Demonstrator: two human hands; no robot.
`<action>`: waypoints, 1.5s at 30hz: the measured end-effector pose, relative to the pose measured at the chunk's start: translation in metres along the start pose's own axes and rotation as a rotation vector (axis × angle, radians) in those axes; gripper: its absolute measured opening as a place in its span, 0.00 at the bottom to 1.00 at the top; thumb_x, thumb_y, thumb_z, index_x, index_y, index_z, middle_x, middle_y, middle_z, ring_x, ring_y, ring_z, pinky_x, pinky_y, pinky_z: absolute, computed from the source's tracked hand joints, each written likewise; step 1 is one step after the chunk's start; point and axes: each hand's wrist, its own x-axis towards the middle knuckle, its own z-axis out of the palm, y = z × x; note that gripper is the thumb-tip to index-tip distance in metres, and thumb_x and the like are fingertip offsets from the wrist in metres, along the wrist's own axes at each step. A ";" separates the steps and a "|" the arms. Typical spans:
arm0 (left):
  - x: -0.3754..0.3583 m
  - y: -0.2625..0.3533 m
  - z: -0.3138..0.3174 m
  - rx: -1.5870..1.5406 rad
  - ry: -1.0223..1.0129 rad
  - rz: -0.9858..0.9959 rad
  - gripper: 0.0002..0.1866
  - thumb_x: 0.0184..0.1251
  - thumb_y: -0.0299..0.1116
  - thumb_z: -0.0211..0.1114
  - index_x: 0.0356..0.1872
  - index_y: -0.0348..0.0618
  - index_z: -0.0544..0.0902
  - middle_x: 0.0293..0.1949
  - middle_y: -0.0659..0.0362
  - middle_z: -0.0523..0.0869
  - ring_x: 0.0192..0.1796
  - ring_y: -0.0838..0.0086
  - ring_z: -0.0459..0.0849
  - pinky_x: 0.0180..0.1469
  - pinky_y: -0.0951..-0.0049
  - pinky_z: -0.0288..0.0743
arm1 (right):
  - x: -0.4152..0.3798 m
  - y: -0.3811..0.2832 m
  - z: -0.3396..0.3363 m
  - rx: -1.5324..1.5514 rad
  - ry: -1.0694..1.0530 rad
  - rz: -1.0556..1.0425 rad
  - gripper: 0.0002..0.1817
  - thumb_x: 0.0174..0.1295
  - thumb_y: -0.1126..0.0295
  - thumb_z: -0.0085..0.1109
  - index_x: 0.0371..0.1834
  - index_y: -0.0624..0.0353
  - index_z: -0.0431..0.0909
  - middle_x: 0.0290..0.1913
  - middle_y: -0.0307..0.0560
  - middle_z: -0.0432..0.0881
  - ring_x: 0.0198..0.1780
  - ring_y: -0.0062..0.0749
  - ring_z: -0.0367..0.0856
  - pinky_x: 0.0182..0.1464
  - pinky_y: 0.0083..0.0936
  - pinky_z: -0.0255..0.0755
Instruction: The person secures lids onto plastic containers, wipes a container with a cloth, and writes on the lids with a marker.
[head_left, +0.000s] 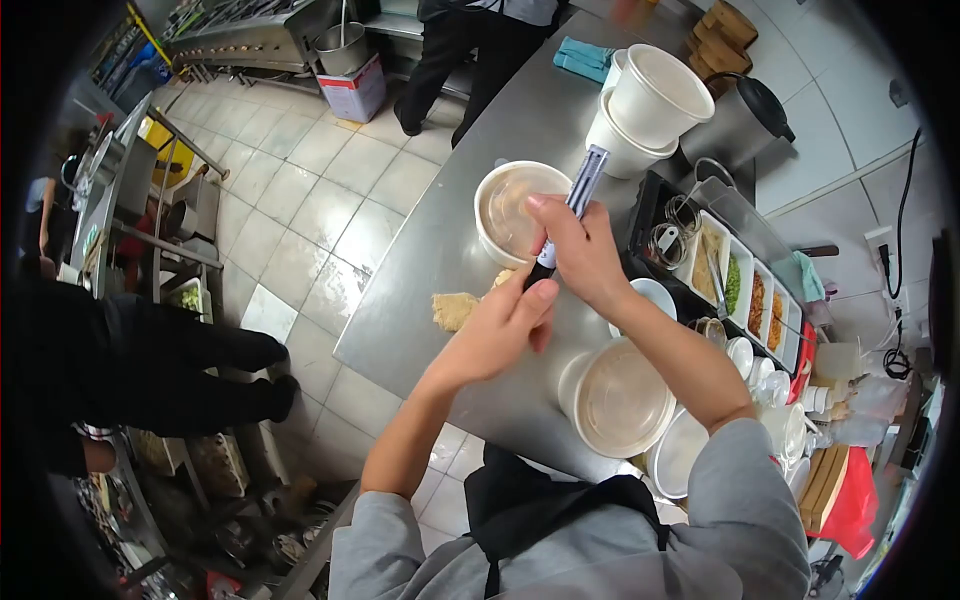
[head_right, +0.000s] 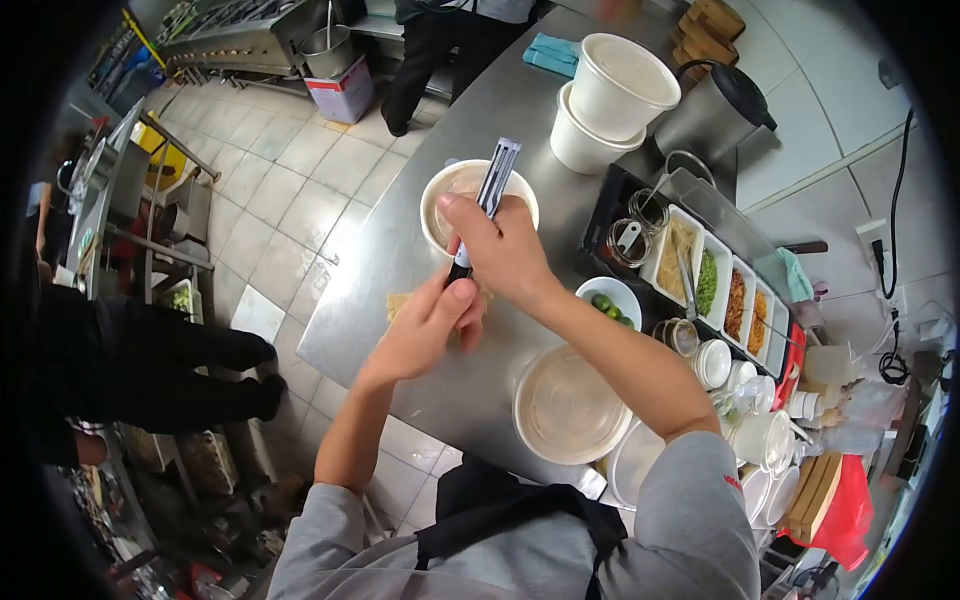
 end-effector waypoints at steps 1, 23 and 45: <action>0.000 -0.002 -0.010 0.005 -0.008 -0.003 0.21 0.68 0.51 0.43 0.36 0.38 0.66 0.21 0.61 0.71 0.21 0.76 0.71 0.25 0.77 0.64 | 0.013 0.005 -0.003 0.004 0.009 0.000 0.17 0.57 0.60 0.48 0.14 0.58 0.69 0.13 0.37 0.65 0.17 0.19 0.60 0.19 0.18 0.54; 0.073 -0.060 -0.064 0.209 0.641 0.099 0.13 0.64 0.39 0.55 0.34 0.40 0.64 0.25 0.64 0.69 0.26 0.84 0.65 0.27 0.81 0.60 | 0.056 0.088 -0.011 -0.011 0.027 -0.107 0.15 0.50 0.66 0.64 0.18 0.58 0.67 0.17 0.36 0.75 0.19 0.12 0.70 0.21 0.12 0.63; 0.077 -0.060 -0.065 0.156 0.635 0.159 0.12 0.63 0.37 0.56 0.32 0.42 0.64 0.23 0.63 0.74 0.21 0.86 0.66 0.21 0.85 0.61 | 0.053 0.077 -0.022 0.131 0.114 -0.078 0.12 0.47 0.69 0.60 0.16 0.60 0.68 0.15 0.37 0.73 0.17 0.15 0.70 0.19 0.14 0.64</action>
